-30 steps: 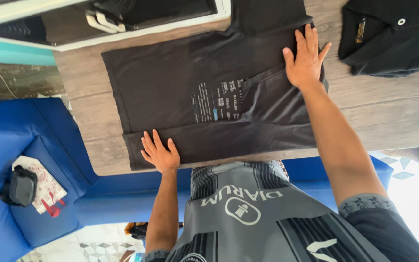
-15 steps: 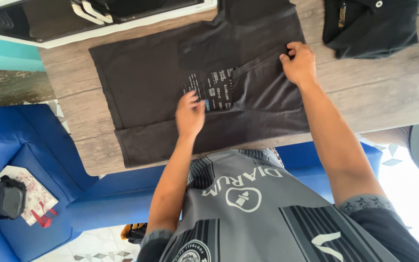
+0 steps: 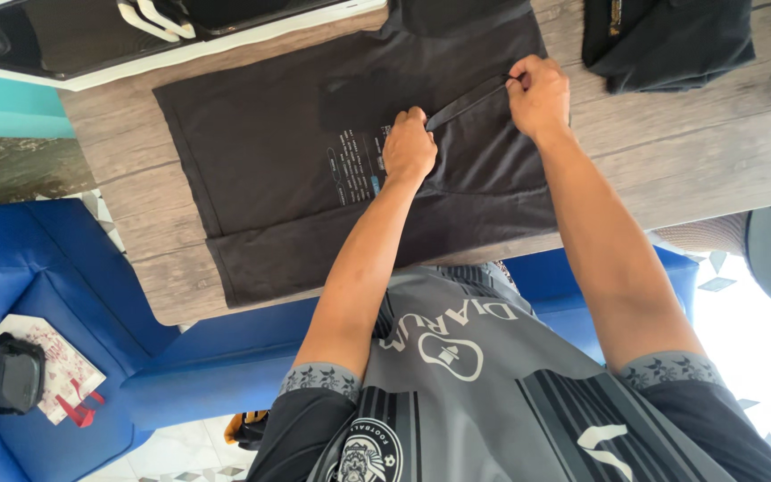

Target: The person picks up a dark shirt from a pile, spreads it flat on a wooden surface, and folds it multiple times into a rectangular shape. The person then opens a cabinet and places the folded shirt inside.

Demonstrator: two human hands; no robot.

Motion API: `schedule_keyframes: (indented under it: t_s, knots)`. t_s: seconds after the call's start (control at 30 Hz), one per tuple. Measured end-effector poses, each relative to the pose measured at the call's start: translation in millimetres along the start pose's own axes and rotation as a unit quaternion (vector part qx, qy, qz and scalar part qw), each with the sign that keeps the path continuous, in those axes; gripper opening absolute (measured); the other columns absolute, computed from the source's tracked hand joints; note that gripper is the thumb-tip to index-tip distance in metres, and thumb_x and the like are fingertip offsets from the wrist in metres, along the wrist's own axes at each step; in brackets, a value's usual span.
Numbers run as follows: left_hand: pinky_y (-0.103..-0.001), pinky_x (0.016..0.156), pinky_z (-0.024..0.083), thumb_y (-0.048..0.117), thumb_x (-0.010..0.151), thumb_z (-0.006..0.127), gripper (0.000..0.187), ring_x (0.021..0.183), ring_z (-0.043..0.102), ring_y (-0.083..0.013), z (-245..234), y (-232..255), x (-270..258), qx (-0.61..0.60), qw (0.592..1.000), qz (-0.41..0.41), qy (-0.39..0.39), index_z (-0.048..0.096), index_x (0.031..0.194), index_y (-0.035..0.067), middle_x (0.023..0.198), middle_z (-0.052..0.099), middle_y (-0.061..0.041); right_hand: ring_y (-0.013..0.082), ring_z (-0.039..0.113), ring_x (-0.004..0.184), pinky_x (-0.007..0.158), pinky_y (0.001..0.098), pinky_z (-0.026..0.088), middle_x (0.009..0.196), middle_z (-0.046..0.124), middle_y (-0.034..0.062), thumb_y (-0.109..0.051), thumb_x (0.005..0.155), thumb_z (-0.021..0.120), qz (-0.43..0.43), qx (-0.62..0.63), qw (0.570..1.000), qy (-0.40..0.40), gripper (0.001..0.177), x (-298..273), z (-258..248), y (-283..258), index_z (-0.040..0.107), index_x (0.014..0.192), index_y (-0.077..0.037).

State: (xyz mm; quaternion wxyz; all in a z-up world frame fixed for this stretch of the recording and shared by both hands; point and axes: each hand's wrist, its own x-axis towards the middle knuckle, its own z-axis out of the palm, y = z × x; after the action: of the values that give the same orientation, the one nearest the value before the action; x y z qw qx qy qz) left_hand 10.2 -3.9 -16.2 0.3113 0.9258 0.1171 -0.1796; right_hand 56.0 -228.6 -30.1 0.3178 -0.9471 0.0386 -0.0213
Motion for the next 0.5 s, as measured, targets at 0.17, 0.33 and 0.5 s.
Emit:
schedule_keyframes:
  t_s: [0.17,0.33,0.5]
  knots:
    - [-0.046,0.093,0.053,0.021,0.091,0.071,0.028,0.113,0.065,-0.0335,-7.9,-1.0,-12.2,-0.005,1.0,-0.001,0.005,0.069,0.118,0.013,0.119,0.062,-0.01,0.027,0.064,0.066,0.067,0.0392,0.051,0.071,0.065,0.0103,-0.008,0.103,0.069,0.013,0.082,0.996,-0.04,0.01,-18.1,-23.3,-12.8,0.063,0.11,-0.005]
    - [-0.046,0.088,0.054,0.025,0.093,0.066,0.021,0.104,0.07,-0.0338,-15.2,5.5,-33.3,-0.06,0.997,0.001,0.054,0.073,0.112,0.017,0.108,0.071,-0.01,0.015,0.071,0.075,0.069,0.029,0.057,0.082,0.071,0.0074,-0.008,0.108,0.055,0.109,0.251,0.958,-0.085,0.007,-37.7,-34.7,-10.0,0.054,0.114,-0.007]
    - [-0.045,0.081,0.055,0.025,0.098,0.064,0.019,0.09,0.073,-0.0342,-10.3,9.5,-43.6,-0.103,0.992,0.027,0.063,0.074,0.109,0.013,0.091,0.078,-0.012,0.0149,0.075,0.085,0.075,0.0281,0.059,0.101,0.077,0.0071,-0.006,0.108,0.053,0.126,0.328,0.931,-0.095,0.007,-58.4,-41.1,11.8,0.052,0.115,-0.008]
